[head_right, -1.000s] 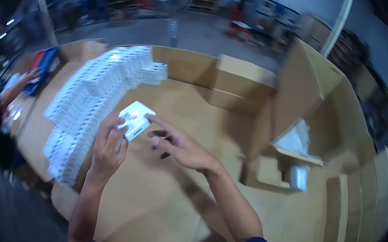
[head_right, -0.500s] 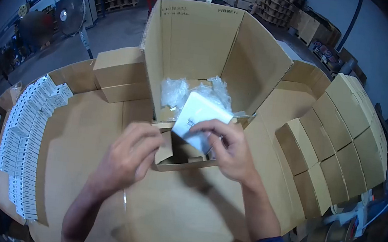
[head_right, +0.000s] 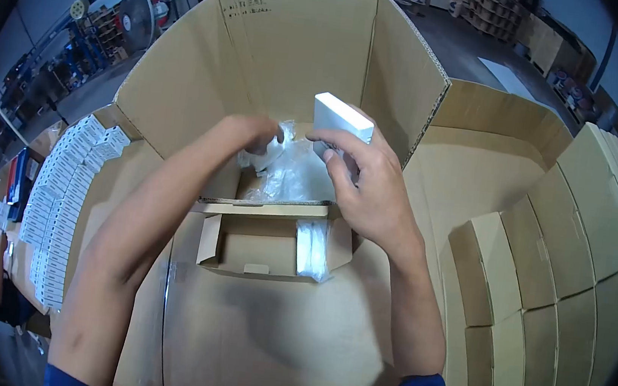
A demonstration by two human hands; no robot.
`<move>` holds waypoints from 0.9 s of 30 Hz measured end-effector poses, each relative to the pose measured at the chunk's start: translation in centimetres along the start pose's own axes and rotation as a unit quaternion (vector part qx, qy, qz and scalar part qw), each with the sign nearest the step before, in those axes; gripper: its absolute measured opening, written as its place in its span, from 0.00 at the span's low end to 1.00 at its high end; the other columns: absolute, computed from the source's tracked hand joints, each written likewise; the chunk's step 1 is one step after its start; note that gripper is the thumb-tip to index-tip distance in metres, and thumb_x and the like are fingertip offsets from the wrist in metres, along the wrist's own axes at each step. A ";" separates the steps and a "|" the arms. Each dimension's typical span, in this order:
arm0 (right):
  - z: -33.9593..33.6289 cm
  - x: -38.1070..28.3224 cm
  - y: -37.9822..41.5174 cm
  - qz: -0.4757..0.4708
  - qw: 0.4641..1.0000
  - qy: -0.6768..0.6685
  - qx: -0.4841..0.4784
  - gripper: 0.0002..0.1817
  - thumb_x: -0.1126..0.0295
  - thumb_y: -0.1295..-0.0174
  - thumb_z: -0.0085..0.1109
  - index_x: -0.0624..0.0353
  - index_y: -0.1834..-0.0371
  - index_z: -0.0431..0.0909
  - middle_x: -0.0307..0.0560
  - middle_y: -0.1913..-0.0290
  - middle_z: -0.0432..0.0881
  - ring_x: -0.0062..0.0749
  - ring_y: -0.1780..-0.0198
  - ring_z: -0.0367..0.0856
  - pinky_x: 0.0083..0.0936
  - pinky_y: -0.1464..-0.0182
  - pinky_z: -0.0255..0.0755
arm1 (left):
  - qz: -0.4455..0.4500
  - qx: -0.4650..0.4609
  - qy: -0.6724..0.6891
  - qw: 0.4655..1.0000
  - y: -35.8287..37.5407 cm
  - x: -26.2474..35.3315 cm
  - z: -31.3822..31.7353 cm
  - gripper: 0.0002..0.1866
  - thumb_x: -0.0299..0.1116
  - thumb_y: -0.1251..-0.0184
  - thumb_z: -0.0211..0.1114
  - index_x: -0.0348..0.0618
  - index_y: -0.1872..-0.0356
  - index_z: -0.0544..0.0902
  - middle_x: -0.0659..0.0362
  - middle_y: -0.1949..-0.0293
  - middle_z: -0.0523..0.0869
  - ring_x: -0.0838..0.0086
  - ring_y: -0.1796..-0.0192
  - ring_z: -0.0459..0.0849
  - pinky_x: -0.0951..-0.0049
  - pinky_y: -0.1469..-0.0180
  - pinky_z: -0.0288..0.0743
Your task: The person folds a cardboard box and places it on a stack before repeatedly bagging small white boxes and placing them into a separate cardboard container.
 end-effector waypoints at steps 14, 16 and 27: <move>-0.6 2.4 1.3 0.041 0.998 -0.054 -0.007 0.14 0.77 0.31 0.59 0.54 0.46 0.89 0.48 0.55 0.81 0.31 0.58 0.78 0.28 0.53 0.74 | 0.007 -0.055 0.250 0.967 0.3 1.6 -0.4 0.20 0.41 0.50 0.85 0.46 0.56 0.94 0.54 0.57 0.94 0.67 0.52 0.89 0.65 0.46 0.80; -0.7 2.3 1.2 0.047 0.997 -0.062 -0.001 0.14 0.77 0.31 0.60 0.53 0.46 0.89 0.48 0.56 0.81 0.30 0.59 0.78 0.27 0.54 0.73 | -0.011 0.074 0.338 0.938 3.9 1.8 -4.5 0.16 0.39 0.48 0.85 0.42 0.61 0.94 0.53 0.61 0.94 0.69 0.56 0.88 0.67 0.49 0.80; 1.0 0.2 -1.1 0.012 0.995 -0.049 0.083 0.35 0.58 0.40 0.77 0.60 0.31 0.79 0.62 0.38 0.81 0.46 0.38 0.82 0.37 0.35 0.76 | 0.130 0.297 0.720 0.613 17.1 3.5 -5.5 0.23 0.27 0.24 0.67 0.31 0.33 0.74 0.55 0.48 0.86 0.77 0.51 0.86 0.75 0.45 0.81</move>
Point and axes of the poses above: each hand's wrist, its own y-axis away from the middle knuckle, its own z-axis out of the palm, x = y × z, the point moved 2 cm from there along -y, towards the middle knuckle
